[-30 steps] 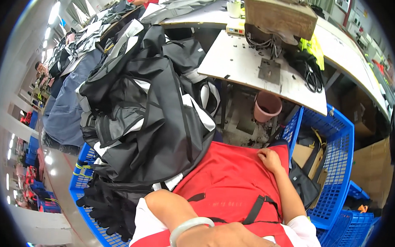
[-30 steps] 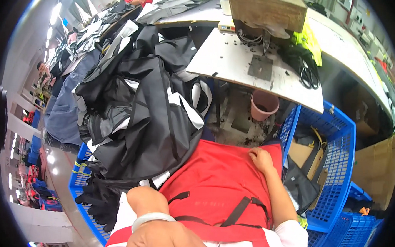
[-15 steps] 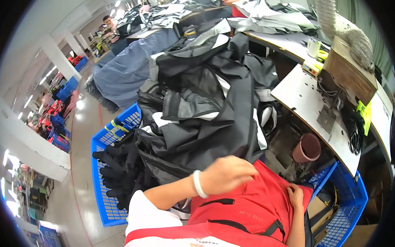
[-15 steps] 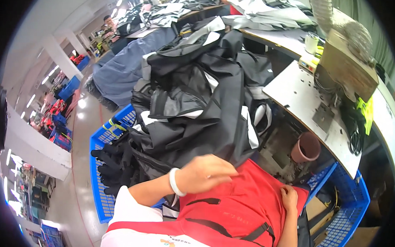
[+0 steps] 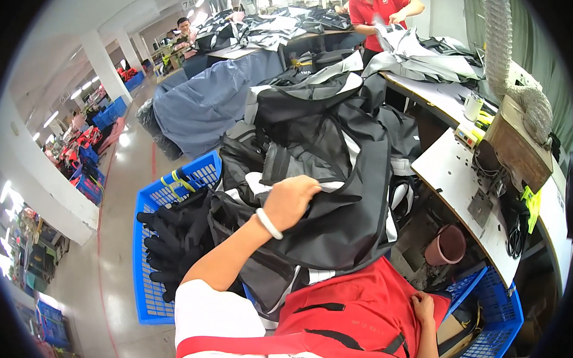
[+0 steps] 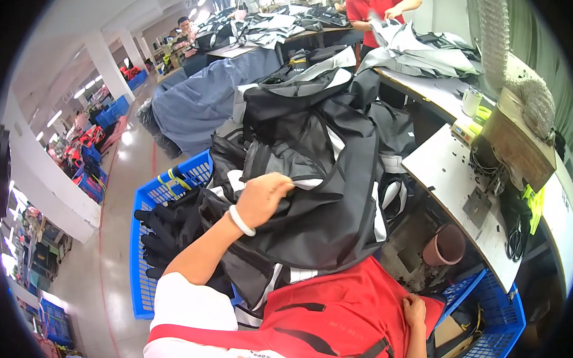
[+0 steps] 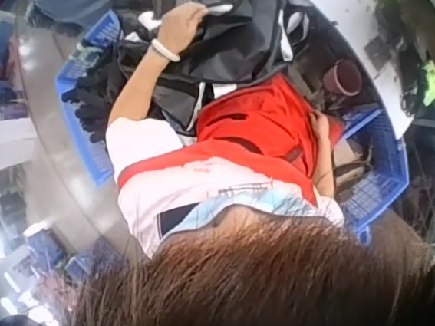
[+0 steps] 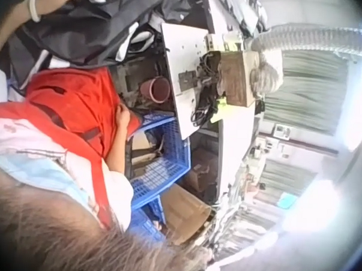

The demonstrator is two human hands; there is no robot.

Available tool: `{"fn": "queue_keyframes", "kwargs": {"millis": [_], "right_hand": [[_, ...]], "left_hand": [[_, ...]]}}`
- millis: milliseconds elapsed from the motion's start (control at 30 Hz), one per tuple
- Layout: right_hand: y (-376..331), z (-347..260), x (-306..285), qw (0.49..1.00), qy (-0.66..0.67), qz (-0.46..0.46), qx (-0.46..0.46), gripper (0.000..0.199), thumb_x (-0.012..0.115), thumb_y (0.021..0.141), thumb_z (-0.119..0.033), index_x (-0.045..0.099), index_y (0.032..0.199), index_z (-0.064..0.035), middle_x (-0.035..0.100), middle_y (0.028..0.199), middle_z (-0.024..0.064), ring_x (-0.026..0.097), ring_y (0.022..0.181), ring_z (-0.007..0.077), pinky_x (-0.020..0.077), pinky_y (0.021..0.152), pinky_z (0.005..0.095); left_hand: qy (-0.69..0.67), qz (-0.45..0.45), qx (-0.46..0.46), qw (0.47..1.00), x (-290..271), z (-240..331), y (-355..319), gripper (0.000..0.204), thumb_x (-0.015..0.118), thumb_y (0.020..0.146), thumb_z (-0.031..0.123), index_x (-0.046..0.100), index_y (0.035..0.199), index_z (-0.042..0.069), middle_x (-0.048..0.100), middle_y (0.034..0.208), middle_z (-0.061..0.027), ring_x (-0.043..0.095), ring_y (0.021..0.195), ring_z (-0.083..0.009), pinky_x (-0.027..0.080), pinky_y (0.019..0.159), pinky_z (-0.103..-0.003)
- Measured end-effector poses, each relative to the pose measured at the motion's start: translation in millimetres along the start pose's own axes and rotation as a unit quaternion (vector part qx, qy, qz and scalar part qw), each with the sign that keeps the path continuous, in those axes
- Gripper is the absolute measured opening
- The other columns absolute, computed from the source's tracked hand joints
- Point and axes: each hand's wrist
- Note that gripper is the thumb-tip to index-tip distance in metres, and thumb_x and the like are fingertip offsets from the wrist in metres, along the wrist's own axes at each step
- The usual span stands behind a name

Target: Operating an industrial sewing machine to assemble fabric bag components.

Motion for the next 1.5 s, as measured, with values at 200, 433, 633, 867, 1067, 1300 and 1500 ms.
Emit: {"fn": "queue_keyframes", "kwargs": {"millis": [200, 433, 633, 867, 1067, 1300, 1500], "right_hand": [[-5.2, 8.9, 3.6, 1.000, 0.002, 0.004, -0.024, 0.016, 0.063, 0.083, -0.016, 0.072, 0.093, -0.0057, 0.070, 0.089, 0.0167, 0.068, 0.086, 0.0331, 0.0521, 0.077, 0.0407], [-6.1, 8.0, 10.1, 0.999, -0.017, 0.018, -0.024, 0.017, 0.063, 0.082, -0.018, 0.072, 0.091, -0.0062, 0.069, 0.090, 0.0176, 0.067, 0.086, 0.0340, 0.0519, 0.078, 0.0409], [-2.5, 3.5, 11.4, 1.000, -0.001, 0.015, 0.010, 0.018, 0.063, 0.080, -0.018, 0.072, 0.090, -0.0058, 0.070, 0.090, 0.0172, 0.067, 0.087, 0.0341, 0.0516, 0.079, 0.0413], [29.8, 7.0, -4.9, 0.976, 0.214, -0.020, 0.041, 0.013, 0.063, 0.086, -0.006, 0.069, 0.094, 0.0020, 0.068, 0.076, 0.0065, 0.061, 0.068, 0.0122, 0.0488, 0.062, 0.0284], [104.0, -200.1, -122.3, 0.943, 0.253, 0.122, -0.178, 0.011, 0.061, 0.090, -0.008, 0.064, 0.096, 0.0013, 0.061, 0.083, -0.0004, 0.055, 0.076, 0.0089, 0.0461, 0.067, 0.0241], [179.9, -404.8, -185.1, 0.874, 0.388, 0.036, -0.289, 0.038, 0.054, 0.099, -0.032, 0.064, 0.115, 0.0010, 0.064, 0.094, 0.0042, 0.056, 0.084, 0.0099, 0.0461, 0.078, 0.0254], [198.6, -502.8, -128.3, 0.932, 0.312, 0.047, -0.180, 0.059, 0.070, 0.080, -0.048, 0.063, 0.105, 0.0048, 0.066, 0.097, 0.0128, 0.061, 0.092, 0.0189, 0.0490, 0.080, 0.0322]], "left_hand": [[0.011, -0.021, 0.024, 0.999, 1.9, -23.0, 47.3, 0.017, 0.064, 0.085, 0.013, 0.065, 0.098, 0.002, 0.063, 0.094, -0.0151, 0.062, 0.089, -0.0327, 0.049, 0.079, -0.038], [0.460, 0.050, 0.075, 0.883, 12.6, -145.8, 169.5, 0.062, 0.070, 0.077, 0.019, 0.047, 0.134, 0.013, 0.048, 0.133, -0.0103, 0.039, 0.132, -0.0282, 0.026, 0.110, -0.044], [0.310, -0.057, 0.037, 0.948, 11.8, -178.6, 186.7, 0.007, 0.064, 0.081, 0.015, 0.065, 0.083, 0.009, 0.067, 0.079, -0.0133, 0.065, 0.083, -0.0302, 0.044, 0.082, -0.041], [0.125, -0.103, 0.003, 0.987, -43.6, -75.3, 118.6, 0.018, 0.064, 0.082, 0.018, 0.056, 0.080, 0.002, 0.059, 0.075, -0.0188, 0.059, 0.075, -0.0399, 0.044, 0.063, -0.045], [0.074, -0.337, 0.186, 0.920, -90.1, 59.0, 43.9, 0.009, 0.058, 0.082, 0.016, 0.054, 0.085, 0.008, 0.055, 0.071, -0.0090, 0.062, 0.062, -0.0263, 0.048, 0.053, -0.038], [-0.325, -0.527, 0.063, 0.783, 23.9, 80.3, -48.5, 0.015, 0.057, 0.085, 0.010, 0.048, 0.082, -0.002, 0.052, 0.068, -0.0205, 0.056, 0.067, -0.0404, 0.043, 0.061, -0.045], [-0.420, -0.522, 0.080, 0.738, 155.4, 120.8, -111.5, 0.012, 0.058, 0.078, 0.007, 0.050, 0.081, -0.001, 0.055, 0.067, -0.0223, 0.058, 0.064, -0.0391, 0.043, 0.059, -0.043]]}}
Point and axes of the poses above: each hand's wrist, its own y-axis towards the middle knuckle, its own x-axis out of the palm, z = x × y
